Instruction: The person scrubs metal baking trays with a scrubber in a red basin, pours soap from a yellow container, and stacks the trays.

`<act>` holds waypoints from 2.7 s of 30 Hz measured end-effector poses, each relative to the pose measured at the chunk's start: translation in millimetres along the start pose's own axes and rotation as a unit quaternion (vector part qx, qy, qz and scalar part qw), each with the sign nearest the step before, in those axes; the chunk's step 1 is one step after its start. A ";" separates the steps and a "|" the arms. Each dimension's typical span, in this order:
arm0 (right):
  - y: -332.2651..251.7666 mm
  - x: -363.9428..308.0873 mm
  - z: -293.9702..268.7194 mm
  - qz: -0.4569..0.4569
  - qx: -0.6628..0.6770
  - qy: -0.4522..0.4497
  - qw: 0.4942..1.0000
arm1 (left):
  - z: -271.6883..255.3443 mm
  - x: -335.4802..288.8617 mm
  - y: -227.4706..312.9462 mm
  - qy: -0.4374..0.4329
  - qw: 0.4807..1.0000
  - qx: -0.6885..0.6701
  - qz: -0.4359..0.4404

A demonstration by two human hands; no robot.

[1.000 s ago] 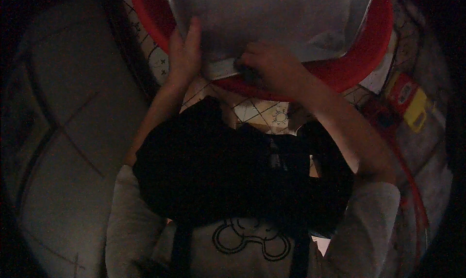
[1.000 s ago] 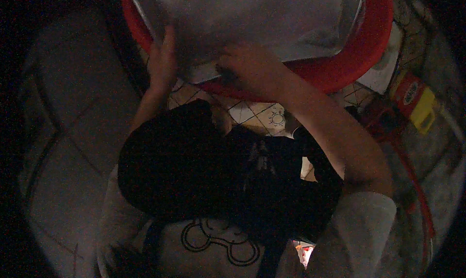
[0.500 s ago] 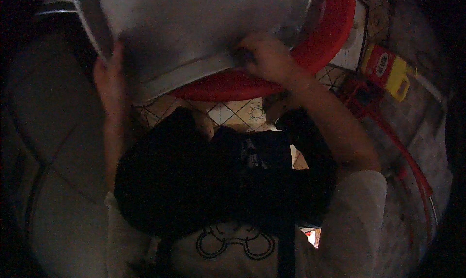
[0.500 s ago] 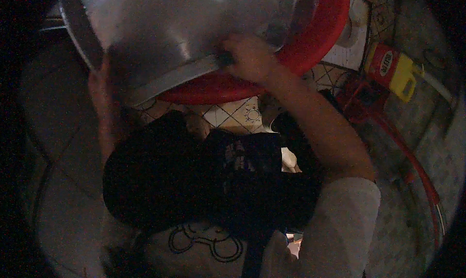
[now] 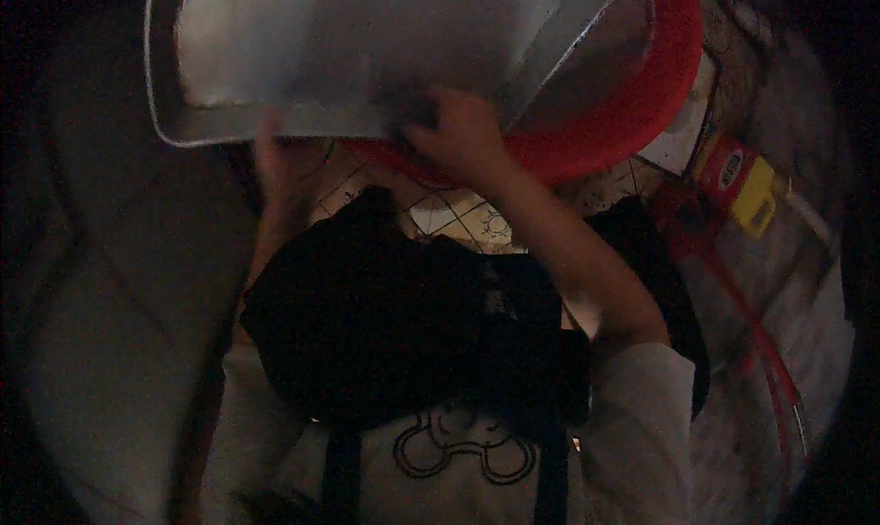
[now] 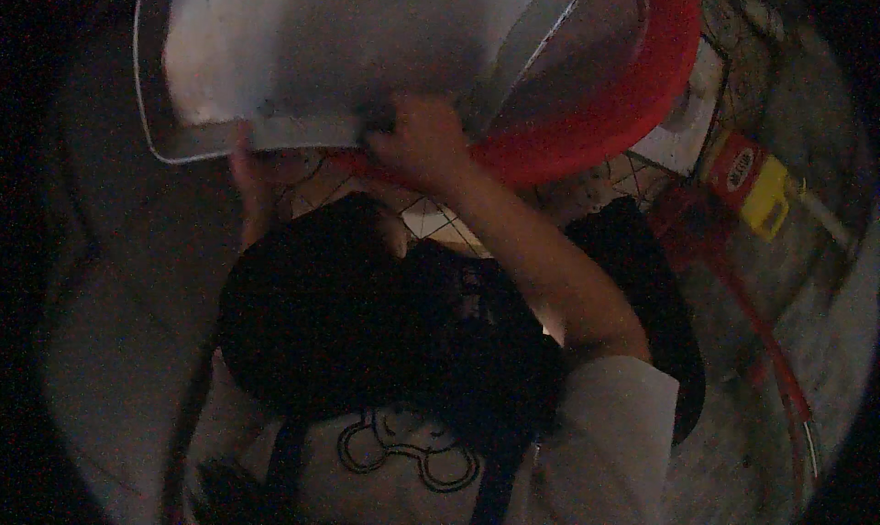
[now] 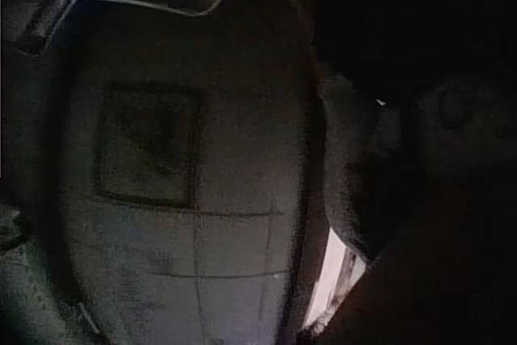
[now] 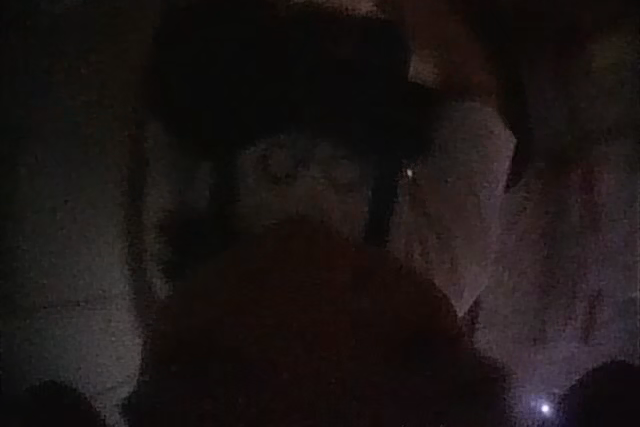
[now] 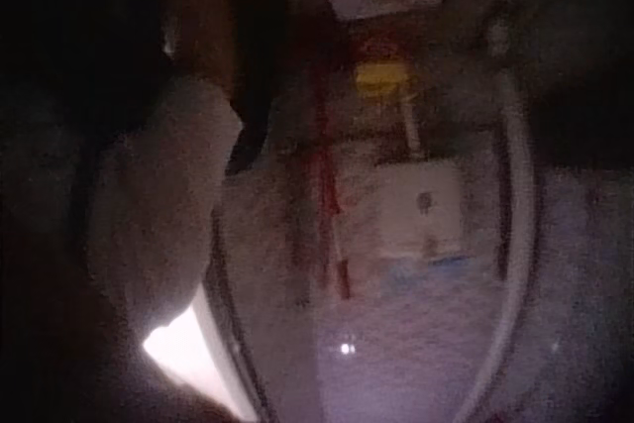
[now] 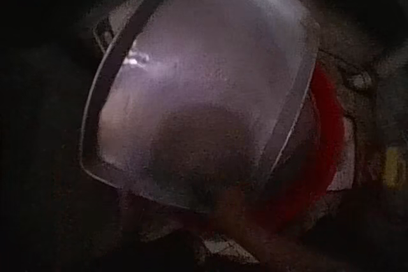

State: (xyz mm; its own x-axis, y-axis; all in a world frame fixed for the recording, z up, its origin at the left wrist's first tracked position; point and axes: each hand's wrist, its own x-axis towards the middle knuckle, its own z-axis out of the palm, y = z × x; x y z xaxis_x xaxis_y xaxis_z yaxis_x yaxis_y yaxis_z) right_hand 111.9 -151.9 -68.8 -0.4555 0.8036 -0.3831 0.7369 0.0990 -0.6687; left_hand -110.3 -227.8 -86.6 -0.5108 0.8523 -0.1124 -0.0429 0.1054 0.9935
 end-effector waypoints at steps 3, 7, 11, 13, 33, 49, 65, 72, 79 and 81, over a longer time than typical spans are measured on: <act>-18.5 11.1 16.7 -0.027 0.104 0.042 0.993 | 37.0 -15.1 -17.5 -0.137 0.934 0.305 0.124; 10.4 3.4 18.6 -0.089 0.115 0.040 0.989 | 46.9 -3.7 -9.1 -0.108 0.959 0.247 -0.088; 59.6 -18.3 0.2 -0.098 -0.100 -0.021 0.990 | 31.8 7.8 -26.0 -0.100 0.953 0.278 -0.066; 56.3 -4.3 -18.6 -0.206 -0.296 -0.108 0.926 | 27.4 18.7 -28.3 -0.125 0.951 0.280 -0.038; 42.7 -15.8 -15.4 -0.040 -0.050 -0.087 0.994 | 61.9 26.1 10.5 -0.039 0.968 0.201 -0.145; 60.3 -11.3 -57.2 -0.291 -0.425 -0.111 0.850 | 64.9 48.3 18.3 -0.020 0.964 0.173 -0.199; 20.1 -12.0 4.2 -0.064 0.011 0.065 0.996 | 75.7 5.5 -43.3 -0.279 0.907 0.111 -0.295; 119.9 32.7 -133.8 -0.161 -0.441 0.080 0.879 | 72.0 4.4 -76.4 -0.378 0.880 0.197 -0.209; 130.0 17.0 -93.8 -0.133 -0.402 0.154 0.893 | 59.4 0.9 -70.6 -0.378 0.867 0.315 -0.085; 121.7 2.6 -88.8 -0.243 -0.357 0.107 0.896 | 46.3 -2.4 -96.1 -0.346 0.894 0.260 -0.113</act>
State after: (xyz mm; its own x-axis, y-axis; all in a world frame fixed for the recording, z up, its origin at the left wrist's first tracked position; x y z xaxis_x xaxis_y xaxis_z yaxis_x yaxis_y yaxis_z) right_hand 244.7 -85.6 -94.5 -0.7598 0.6496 0.0250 0.6432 0.7568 -0.1165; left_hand -65.2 -216.2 -182.7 0.1222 0.8736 -0.4711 0.4190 0.3849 0.8224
